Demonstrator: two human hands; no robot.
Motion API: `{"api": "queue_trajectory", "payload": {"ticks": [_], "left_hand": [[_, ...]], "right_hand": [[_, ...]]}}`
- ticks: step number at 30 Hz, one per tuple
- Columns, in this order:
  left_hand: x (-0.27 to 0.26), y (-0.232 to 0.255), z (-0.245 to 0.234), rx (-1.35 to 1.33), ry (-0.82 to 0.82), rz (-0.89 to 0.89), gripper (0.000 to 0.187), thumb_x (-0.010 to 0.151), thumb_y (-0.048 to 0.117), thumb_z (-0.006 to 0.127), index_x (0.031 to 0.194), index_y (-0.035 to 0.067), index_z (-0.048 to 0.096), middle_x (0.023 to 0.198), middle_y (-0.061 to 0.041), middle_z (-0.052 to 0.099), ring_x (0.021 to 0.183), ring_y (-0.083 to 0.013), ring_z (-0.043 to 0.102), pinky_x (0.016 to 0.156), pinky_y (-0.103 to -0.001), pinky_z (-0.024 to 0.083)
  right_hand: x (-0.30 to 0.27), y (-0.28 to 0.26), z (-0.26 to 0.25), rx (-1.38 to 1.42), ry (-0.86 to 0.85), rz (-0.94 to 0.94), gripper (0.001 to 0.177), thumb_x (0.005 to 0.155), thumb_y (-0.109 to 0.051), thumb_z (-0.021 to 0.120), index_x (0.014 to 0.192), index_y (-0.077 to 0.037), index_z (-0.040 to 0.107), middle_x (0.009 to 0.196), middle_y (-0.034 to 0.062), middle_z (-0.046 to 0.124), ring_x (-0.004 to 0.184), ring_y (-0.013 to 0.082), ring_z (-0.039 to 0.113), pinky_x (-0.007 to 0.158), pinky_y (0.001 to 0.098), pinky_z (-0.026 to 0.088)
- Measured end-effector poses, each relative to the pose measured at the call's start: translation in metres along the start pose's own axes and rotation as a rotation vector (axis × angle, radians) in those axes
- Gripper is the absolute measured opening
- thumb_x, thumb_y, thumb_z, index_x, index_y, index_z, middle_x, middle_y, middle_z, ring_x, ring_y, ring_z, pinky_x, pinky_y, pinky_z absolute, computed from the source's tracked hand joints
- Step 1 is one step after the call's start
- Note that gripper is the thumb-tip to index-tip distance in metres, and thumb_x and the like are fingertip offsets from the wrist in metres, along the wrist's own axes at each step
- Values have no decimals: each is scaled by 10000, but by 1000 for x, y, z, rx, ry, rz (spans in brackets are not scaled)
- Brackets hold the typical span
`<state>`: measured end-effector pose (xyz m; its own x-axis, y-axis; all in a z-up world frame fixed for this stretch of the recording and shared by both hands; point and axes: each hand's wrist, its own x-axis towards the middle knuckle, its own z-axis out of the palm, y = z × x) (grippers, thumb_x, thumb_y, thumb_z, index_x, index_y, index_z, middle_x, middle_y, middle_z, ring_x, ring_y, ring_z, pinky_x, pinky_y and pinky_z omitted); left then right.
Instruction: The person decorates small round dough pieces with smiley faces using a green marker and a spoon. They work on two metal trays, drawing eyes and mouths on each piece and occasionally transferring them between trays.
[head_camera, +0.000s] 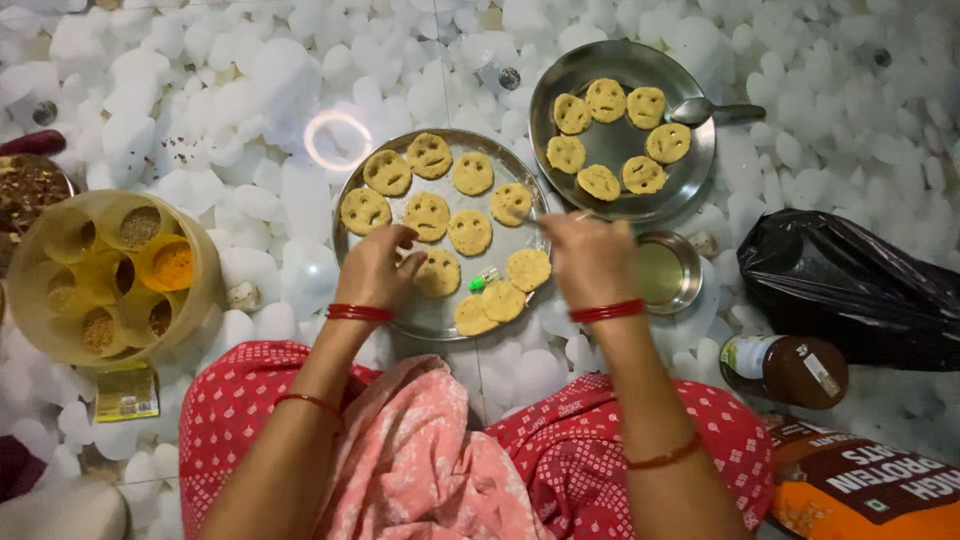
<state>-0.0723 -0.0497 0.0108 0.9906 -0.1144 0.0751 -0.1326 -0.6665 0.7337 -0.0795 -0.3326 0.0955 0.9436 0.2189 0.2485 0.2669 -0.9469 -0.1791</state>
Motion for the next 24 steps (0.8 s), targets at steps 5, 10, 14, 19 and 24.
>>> {"api": "queue_trajectory", "payload": {"ticks": [5, 10, 14, 19, 24], "left_hand": [[-16, 4, 17, 209, 23, 250, 225, 829, 188, 754, 1009, 57, 720, 992, -142, 711, 957, -344, 665, 832, -453, 519], [-19, 7, 43, 382, 67, 413, 282, 878, 200, 625, 1097, 55, 726, 1157, -80, 703, 1124, -297, 612, 944, -454, 454], [-22, 6, 54, 435, 82, 395, 333, 893, 175, 566, 1163, 49, 715, 1223, -73, 678, 1246, -310, 567, 1047, -473, 410], [-22, 2, 59, 432, 66, 368, 340, 904, 161, 547, 1174, 22, 700, 1270, -94, 670, 1274, -330, 539, 1077, -491, 388], [-24, 3, 61, 470, 39, 357, 356, 897, 153, 543, 1185, 11, 696, 1296, -109, 653, 1319, -348, 517, 1107, -492, 371]], "right_hand": [[8, -13, 49, -121, -24, -287, 110, 829, -84, 645, 782, -156, 714, 731, 43, 697, 769, 234, 672, 785, 428, 424], [17, -22, 64, -271, 38, -453, 115, 831, -133, 639, 723, -162, 666, 725, 32, 669, 765, 222, 640, 826, 423, 426], [20, -31, 65, -331, 51, -516, 83, 818, -151, 647, 739, -165, 669, 719, 32, 659, 801, 219, 633, 882, 433, 433], [22, -39, 63, -375, 45, -513, 84, 804, -102, 659, 760, -166, 689, 716, 14, 661, 793, 217, 619, 854, 412, 412], [21, -43, 66, -398, 42, -520, 82, 810, -111, 657, 779, -172, 704, 720, 8, 659, 794, 213, 615, 866, 407, 420]]}}
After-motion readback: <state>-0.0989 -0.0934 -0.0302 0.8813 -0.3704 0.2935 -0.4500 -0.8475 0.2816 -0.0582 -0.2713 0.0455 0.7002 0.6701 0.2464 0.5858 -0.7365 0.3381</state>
